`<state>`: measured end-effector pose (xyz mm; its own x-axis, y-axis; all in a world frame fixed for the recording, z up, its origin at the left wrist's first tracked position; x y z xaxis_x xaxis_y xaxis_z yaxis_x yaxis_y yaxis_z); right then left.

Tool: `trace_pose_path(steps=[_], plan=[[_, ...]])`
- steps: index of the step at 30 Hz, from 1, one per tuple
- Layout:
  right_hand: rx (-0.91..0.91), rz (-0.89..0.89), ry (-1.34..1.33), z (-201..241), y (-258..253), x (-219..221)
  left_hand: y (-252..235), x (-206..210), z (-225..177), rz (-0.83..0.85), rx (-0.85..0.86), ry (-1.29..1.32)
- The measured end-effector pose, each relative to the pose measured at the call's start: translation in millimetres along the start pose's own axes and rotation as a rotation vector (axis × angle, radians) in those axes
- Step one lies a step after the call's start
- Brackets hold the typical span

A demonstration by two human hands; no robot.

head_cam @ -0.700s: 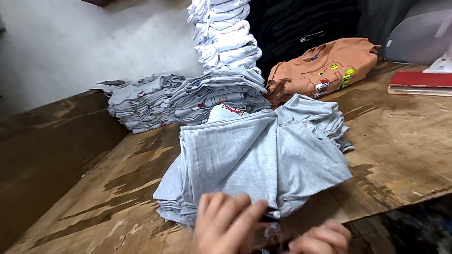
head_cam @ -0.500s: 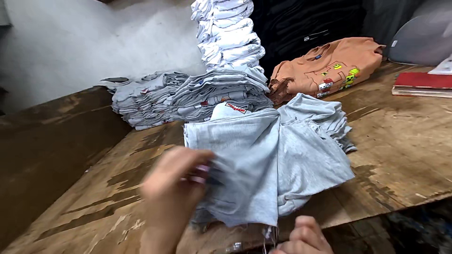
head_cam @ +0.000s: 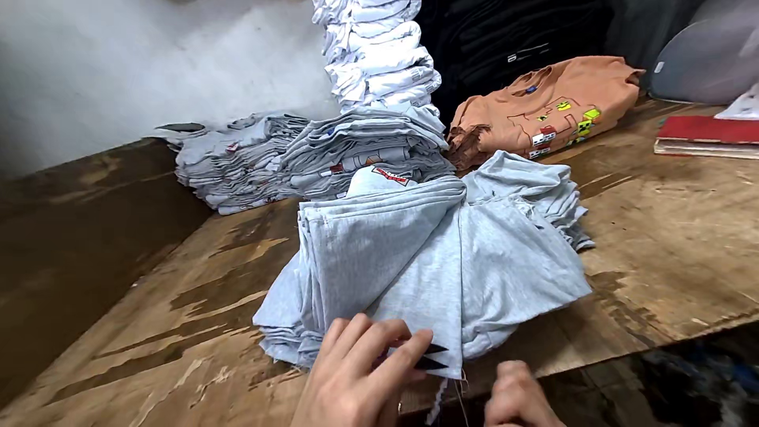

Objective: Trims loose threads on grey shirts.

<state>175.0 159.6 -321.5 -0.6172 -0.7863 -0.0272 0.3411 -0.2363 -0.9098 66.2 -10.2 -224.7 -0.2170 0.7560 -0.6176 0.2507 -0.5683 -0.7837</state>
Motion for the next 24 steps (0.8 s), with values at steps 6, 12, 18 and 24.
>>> trace_pose_path(steps=[6, 12, 18, 24], plan=[[0.780, -0.171, -0.282, -8, -9, 20, 10, 13, 0, 0.006, -0.021, 0.101], [0.712, -0.392, -0.278, -3, -5, 15, -5, 2, -23, -0.022, 0.042, -0.045], [0.331, -0.284, 0.026, 6, -7, 18, -6, 13, -44, -0.020, 0.204, -0.238], [-0.012, -0.260, 0.602, 7, -8, 18, 5, 2, -6, -0.060, 0.015, -0.090]])
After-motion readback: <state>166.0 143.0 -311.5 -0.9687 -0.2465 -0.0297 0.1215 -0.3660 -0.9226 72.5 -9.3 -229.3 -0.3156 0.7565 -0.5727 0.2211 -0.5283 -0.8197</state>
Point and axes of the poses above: each hand's wrist, its own y-axis away from the middle knuckle, its own x-axis out of the palm, z = x × y, the point moved 5 cm from there along -y, towards the middle knuckle, and after that the axes turned 10 degrees about -z, right-handed, at the moved point
